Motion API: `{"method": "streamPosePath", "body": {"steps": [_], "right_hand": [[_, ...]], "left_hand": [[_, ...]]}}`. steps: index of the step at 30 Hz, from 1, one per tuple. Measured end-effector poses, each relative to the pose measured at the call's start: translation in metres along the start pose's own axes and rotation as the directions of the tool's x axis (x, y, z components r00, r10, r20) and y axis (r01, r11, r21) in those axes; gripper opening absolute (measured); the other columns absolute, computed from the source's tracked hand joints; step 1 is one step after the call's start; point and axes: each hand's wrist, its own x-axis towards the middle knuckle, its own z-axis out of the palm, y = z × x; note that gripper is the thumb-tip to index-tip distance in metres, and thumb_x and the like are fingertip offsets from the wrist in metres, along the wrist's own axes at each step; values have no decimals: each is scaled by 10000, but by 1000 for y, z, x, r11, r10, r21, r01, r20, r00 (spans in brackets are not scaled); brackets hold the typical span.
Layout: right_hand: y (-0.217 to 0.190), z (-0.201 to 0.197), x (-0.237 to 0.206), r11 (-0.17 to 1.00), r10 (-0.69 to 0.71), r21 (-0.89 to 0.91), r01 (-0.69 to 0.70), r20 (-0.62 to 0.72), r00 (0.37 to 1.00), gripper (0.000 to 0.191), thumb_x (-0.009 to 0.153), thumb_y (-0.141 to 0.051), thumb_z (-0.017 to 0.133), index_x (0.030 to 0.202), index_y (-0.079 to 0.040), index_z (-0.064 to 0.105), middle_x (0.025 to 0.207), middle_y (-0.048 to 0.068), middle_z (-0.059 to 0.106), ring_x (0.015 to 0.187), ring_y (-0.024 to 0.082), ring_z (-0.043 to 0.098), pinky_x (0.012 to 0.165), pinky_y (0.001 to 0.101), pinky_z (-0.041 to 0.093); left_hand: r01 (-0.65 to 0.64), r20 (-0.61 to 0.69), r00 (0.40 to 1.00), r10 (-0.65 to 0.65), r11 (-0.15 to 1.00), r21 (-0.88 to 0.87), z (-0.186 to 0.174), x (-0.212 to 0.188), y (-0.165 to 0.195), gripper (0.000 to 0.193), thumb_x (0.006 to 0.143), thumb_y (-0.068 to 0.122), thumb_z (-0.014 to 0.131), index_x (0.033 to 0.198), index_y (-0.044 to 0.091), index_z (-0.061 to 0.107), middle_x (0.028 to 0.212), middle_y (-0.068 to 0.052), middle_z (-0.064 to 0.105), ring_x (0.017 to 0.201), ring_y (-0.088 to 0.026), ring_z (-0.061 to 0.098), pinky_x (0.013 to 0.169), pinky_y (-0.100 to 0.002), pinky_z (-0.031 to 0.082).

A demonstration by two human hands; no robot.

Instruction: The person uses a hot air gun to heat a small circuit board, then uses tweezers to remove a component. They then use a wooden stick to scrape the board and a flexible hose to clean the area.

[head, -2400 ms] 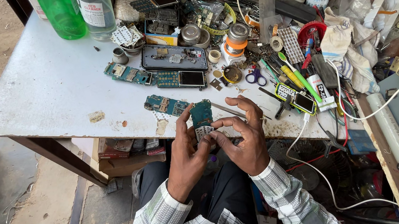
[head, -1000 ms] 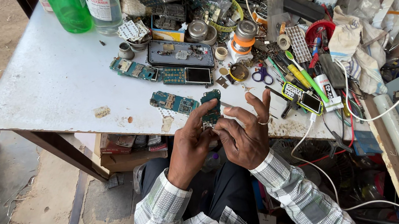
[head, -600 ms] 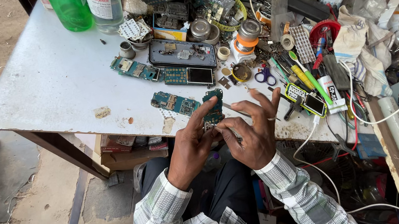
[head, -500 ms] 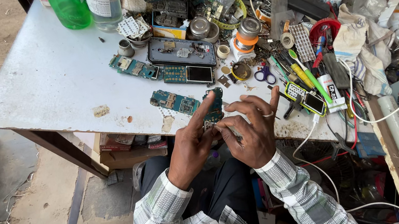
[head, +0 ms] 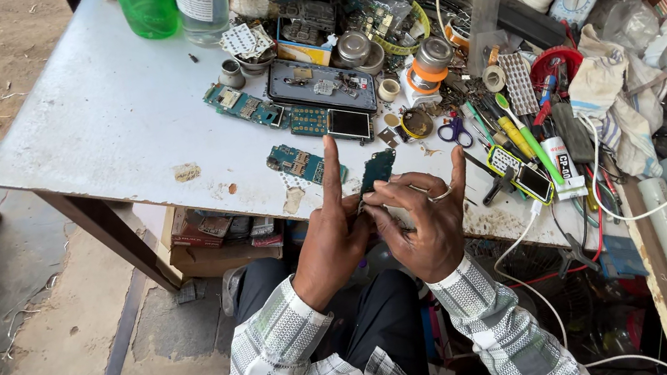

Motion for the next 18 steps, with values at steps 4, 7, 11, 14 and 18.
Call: {"method": "streamPosePath", "body": {"steps": [4, 7, 11, 14, 18], "right_hand": [[-4, -2, 2, 1000, 15, 4, -15, 26, 1000, 488, 915, -142, 818, 1307, -119, 530, 1000, -123, 763, 1185, 150, 608, 1275, 672, 98], [-5, -4, 4, 1000, 17, 23, -18, 56, 998, 531, 894, -102, 817, 1329, -113, 512, 987, -108, 733, 1169, 159, 606, 1275, 681, 100], [-5, -6, 6, 1000, -21, 21, 19, 101, 995, 564, 873, -59, 806, 1315, -131, 464, 1013, -69, 661, 1169, 195, 601, 1269, 697, 82], [-3, -4, 6, 996, -93, 15, 92, 118, 989, 560, 871, -29, 795, 1267, -137, 415, 1055, -46, 639, 1157, 207, 599, 1263, 699, 79], [0, 2, 5, 985, -163, -34, 167, 106, 981, 533, 853, 30, 777, 1162, -153, 382, 1021, -60, 633, 1130, 211, 601, 1259, 662, 114]], "left_hand": [[-4, 3, 1000, 4, 1000, -14, -1, -1, 3, 1108, 867, -143, 589, 1650, 168, -131, 912, -151, 774, 731, -276, 761, 692, -335, 568], [3, 2, 1000, -3, 1000, 12, -1, -2, 4, 1104, 863, -141, 591, 1654, 161, -118, 875, -152, 768, 726, -308, 760, 672, -352, 570], [18, 4, 1000, -18, 999, 39, -2, -3, 5, 1101, 873, -126, 615, 1650, 145, -118, 824, -163, 748, 694, -331, 749, 640, -370, 570], [-110, -18, 994, 110, 993, 36, -2, -3, 5, 1132, 825, -162, 599, 1650, 134, -118, 954, -164, 772, 765, -331, 765, 648, -384, 567], [-54, -9, 998, 54, 997, 57, -3, -3, 6, 1147, 803, -170, 584, 1651, 141, -123, 783, -111, 742, 636, -288, 728, 605, -380, 551]]}}
